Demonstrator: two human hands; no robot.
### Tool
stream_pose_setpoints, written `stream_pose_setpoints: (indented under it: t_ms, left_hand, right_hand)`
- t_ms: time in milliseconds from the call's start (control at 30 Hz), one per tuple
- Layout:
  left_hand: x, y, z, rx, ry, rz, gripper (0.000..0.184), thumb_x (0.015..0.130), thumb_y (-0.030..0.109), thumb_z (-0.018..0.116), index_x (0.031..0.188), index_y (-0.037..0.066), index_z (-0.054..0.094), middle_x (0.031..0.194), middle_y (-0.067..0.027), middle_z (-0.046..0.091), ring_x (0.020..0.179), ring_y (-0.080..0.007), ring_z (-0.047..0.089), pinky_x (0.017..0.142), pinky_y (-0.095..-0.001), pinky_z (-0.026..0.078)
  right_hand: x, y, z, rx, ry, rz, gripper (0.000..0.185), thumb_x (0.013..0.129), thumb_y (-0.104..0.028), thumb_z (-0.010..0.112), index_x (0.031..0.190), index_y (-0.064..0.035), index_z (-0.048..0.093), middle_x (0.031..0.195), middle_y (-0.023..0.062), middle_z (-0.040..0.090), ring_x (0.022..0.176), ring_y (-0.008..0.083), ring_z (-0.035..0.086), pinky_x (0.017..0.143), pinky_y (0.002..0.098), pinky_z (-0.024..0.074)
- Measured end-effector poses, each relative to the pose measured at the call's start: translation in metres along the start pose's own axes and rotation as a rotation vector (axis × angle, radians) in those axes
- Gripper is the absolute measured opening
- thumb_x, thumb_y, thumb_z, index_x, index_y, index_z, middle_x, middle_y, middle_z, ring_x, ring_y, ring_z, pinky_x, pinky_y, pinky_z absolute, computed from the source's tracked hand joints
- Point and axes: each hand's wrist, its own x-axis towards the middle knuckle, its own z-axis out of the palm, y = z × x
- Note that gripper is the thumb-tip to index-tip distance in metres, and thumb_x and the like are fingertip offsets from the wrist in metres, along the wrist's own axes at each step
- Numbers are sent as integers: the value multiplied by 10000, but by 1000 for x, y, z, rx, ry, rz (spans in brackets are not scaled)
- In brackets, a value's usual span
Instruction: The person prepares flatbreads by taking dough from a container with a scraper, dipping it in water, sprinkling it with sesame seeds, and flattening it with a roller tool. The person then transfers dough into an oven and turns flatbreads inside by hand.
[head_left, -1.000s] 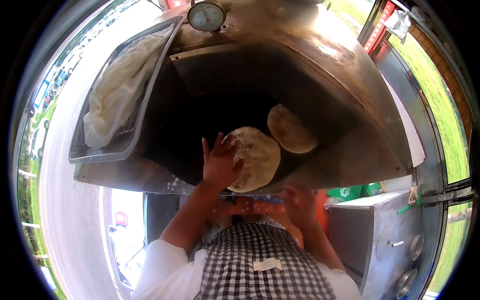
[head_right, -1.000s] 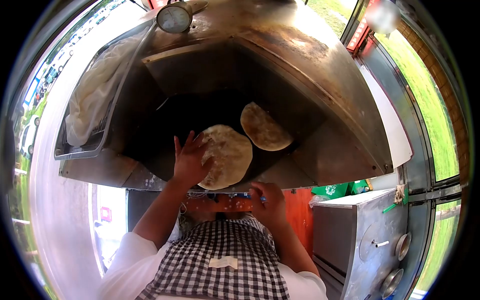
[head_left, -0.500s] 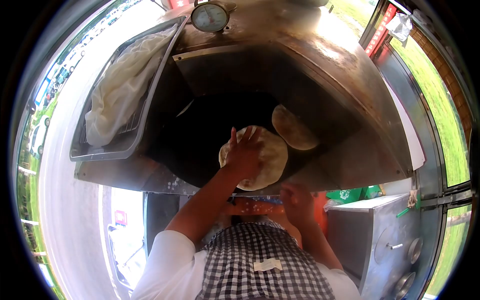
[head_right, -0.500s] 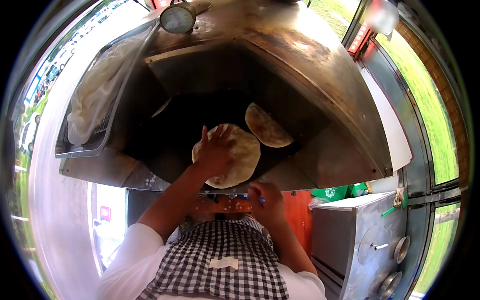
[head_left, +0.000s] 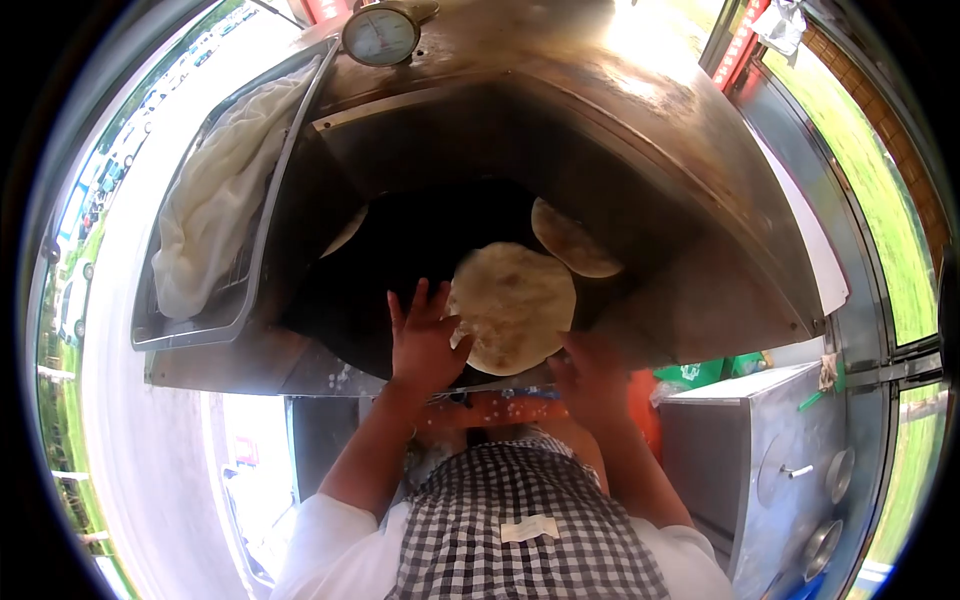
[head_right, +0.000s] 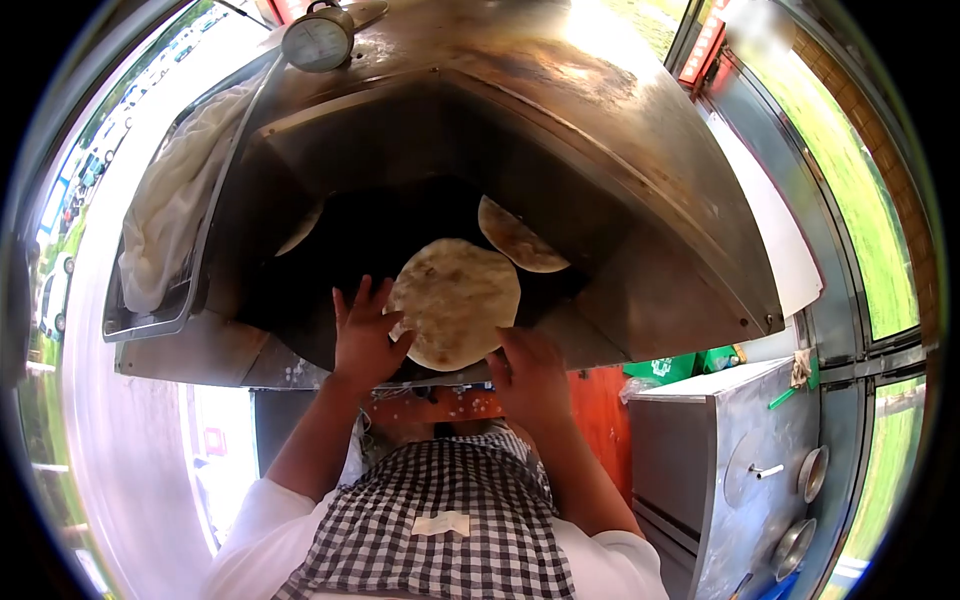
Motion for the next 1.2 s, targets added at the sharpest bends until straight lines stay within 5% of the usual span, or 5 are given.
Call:
stream_pose_setpoints:
  t_ms: [167,400,667,867,1200]
  left_hand:
    - [12,8,3,71,-107,34,349,919,321,745,1175,89,792,1620,-124,496,1584,-387,317,1259,-745,81]
    - [31,2,21,144,-151,93,380,979,320,669,1294,122,742,1675,-96,431,1595,-384,295,1262,-747,66]
    - [49,12,5,-7,47,60,200,910,223,762,1064,97,778,1550,-157,575,1535,-396,413,1259,-724,146]
    - [31,12,-10,-174,161,88,137,870,159,799,976,82,763,1453,-184,652,1474,-425,497,1248,-712,197]
    - [8,42,19,-191,29,263,234,855,186,805,1075,109,781,1483,-110,618,1492,-371,471,1248,-712,219]
  right_hand:
    - [11,0,6,-125,-172,-11,440,884,-220,769,1277,-53,666,1250,136,706,1299,376,593,1123,545,434]
    - [6,-2,9,-239,-171,-4,443,909,-273,751,1278,-42,674,1261,123,706,1330,366,577,1175,605,370]
    - [-2,4,2,-209,-127,38,405,931,-291,744,1253,-50,692,1245,152,703,1317,357,593,1208,619,340]
    - [-13,0,-8,9,28,25,259,900,-157,764,1136,-59,722,1130,163,716,1102,357,666,1005,531,508]
    - [-18,-9,-5,173,20,8,160,879,-97,770,1025,-54,723,970,136,721,925,362,686,830,468,549]
